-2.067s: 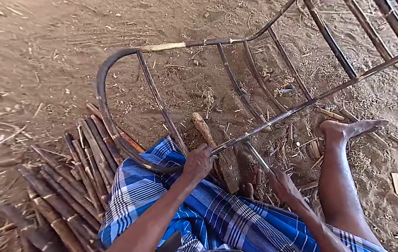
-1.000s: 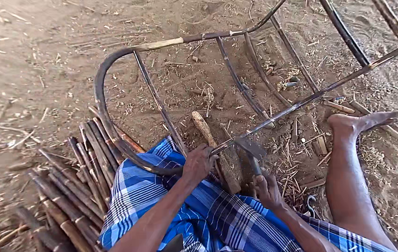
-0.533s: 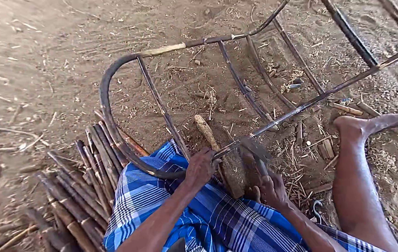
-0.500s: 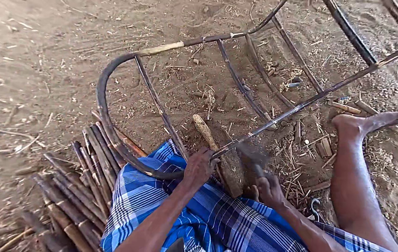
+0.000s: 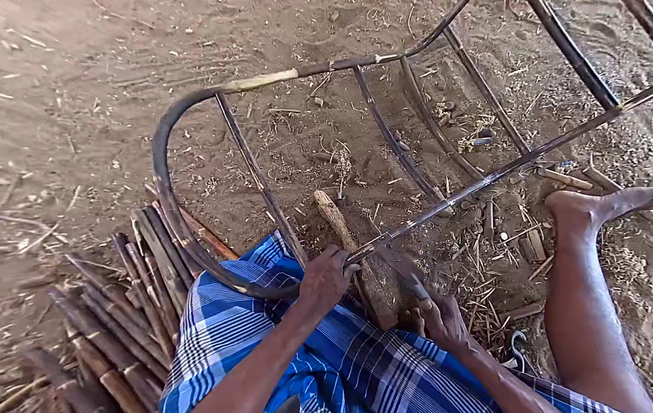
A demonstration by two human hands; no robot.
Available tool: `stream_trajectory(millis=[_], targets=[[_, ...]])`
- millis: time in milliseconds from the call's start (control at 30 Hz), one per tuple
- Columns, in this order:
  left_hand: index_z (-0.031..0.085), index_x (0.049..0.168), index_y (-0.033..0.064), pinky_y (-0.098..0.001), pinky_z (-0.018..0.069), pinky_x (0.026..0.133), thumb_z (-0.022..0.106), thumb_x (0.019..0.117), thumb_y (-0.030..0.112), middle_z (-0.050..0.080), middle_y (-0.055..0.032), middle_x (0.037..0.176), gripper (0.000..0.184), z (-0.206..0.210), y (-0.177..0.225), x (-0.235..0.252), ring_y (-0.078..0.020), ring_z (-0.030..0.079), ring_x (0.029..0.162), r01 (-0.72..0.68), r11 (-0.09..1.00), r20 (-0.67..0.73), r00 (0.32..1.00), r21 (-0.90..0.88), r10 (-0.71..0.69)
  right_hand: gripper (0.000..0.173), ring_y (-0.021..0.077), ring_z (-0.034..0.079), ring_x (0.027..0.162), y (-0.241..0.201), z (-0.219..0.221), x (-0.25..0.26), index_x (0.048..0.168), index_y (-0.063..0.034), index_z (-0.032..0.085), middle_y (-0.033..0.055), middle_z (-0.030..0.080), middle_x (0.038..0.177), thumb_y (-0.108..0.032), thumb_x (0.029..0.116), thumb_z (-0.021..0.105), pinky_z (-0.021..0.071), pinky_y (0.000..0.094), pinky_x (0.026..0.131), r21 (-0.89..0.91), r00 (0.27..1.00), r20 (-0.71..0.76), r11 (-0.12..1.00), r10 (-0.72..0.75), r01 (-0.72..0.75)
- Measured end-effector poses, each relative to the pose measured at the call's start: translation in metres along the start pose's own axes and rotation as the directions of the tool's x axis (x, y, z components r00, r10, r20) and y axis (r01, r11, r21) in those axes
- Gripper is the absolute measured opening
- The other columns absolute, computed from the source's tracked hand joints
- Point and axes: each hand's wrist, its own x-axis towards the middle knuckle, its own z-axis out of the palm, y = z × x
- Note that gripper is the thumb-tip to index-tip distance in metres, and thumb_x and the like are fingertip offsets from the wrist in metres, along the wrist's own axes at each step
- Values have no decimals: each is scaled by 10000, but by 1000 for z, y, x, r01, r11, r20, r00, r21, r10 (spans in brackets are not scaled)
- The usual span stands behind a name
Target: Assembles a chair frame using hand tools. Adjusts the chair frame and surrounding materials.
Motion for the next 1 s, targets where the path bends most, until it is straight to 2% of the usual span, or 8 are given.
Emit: stream_trajectory(millis=[200,333,433,533,633,733,833,1000], targets=[[739,1117,56,-471,615,802,735,961,317,705,-129,1068,304,-1,2,3,-280,721,885,46,999,62,997,-1,-46,504,179,615,635,-84,-42,24,1577,-257,387,72,668,932,-285,1078,452,562,336,536,397,975,159,894,155,-206],[733,1125,53,-470,611,827,726,970,321,703,-135,1086,310,-3,7,2,-284,721,917,63,998,84,994,-15,-62,569,196,678,939,-126,-89,58,1387,-85,601,99,695,1114,-483,1015,436,597,352,798,541,967,203,841,-152,19],[735,1131,63,-453,612,830,721,969,345,693,-127,1094,326,-5,9,2,-274,718,920,87,996,96,992,-4,-87,359,48,627,816,-141,-94,89,1272,-141,651,-31,684,1062,-396,1038,557,546,222,680,123,979,1,972,-202,200],[730,1159,73,-452,604,873,697,983,346,697,-126,1156,326,-9,10,3,-276,718,979,113,994,138,984,-9,-111,304,103,573,978,-129,-76,129,1095,-147,707,7,573,1094,-423,980,655,527,318,827,-47,936,-136,945,-326,323],[719,1183,74,-461,582,926,670,1002,338,684,-124,1186,324,-12,11,5,-286,699,1046,133,991,195,973,-33,-124,166,34,530,560,-125,-38,157,944,-205,604,-67,568,732,-368,976,602,486,223,490,464,950,-239,836,-200,293],[720,1157,77,-463,588,905,670,999,333,684,-116,1161,304,-7,8,3,-284,699,1025,117,992,189,976,-37,-108,297,32,328,409,-124,-6,170,783,-212,569,-75,386,535,-406,1007,576,308,199,401,593,972,-61,775,-227,218],[722,1144,67,-465,604,854,672,998,323,683,-122,1141,298,-5,7,3,-281,710,974,84,995,158,985,-51,-75,394,39,365,430,-121,4,180,713,-181,547,-56,432,550,-472,976,589,311,205,414,376,932,158,892,-327,249],[722,1130,52,-455,604,842,667,999,309,678,-129,1102,294,-1,5,3,-282,707,940,69,995,143,988,-76,-58,155,9,432,511,-115,6,193,882,-177,639,-84,527,653,-324,913,604,373,187,480,493,910,255,853,-327,169]])
